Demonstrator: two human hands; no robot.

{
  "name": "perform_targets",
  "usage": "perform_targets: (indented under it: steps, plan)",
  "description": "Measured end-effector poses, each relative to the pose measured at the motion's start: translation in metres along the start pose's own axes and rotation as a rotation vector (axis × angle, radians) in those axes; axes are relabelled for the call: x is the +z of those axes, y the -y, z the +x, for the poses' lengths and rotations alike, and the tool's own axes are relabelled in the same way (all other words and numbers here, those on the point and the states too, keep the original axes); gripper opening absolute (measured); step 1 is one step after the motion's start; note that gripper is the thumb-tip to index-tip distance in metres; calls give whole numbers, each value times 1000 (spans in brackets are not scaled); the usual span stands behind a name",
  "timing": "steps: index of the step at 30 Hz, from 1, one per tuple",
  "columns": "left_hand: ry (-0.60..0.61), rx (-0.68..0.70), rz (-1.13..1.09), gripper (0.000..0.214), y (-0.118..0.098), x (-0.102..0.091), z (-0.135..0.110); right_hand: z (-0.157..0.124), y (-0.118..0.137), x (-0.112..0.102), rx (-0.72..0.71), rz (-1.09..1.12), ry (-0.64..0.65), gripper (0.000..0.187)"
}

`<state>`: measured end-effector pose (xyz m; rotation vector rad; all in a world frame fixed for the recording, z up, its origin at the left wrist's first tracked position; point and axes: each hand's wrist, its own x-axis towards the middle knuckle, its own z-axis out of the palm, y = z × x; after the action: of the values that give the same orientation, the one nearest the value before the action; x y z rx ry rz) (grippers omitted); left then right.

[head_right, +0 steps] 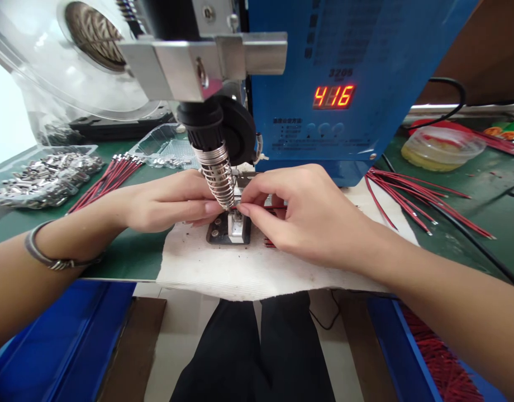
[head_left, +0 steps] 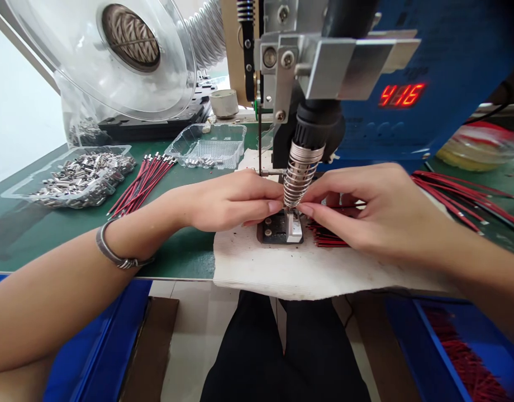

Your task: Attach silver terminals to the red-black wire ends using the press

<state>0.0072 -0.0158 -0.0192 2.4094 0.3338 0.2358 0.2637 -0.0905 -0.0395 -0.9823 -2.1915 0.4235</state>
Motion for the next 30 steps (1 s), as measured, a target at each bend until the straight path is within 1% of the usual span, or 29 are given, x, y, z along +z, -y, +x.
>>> perform_targets:
  steps: [8, 15, 24, 28, 30]
  plan:
    - [5, -8, -17, 26, 2, 0, 0, 0, 1, -1, 18, -10, 0, 15]
    - [1, -30, -32, 23, -1, 1, 0, -1, 3, 0, 29, -22, 6, 14]
    - [11, -8, -39, 32, 1, 0, 0, -2, 0, -1, -45, -93, -3, 14]
    - [13, -3, -53, 33, 1, 0, 0, -3, -1, -1, -58, -133, -13, 14]
    - [17, -2, -46, 33, 1, -1, 0, -3, -2, -2, -92, -141, -18, 14]
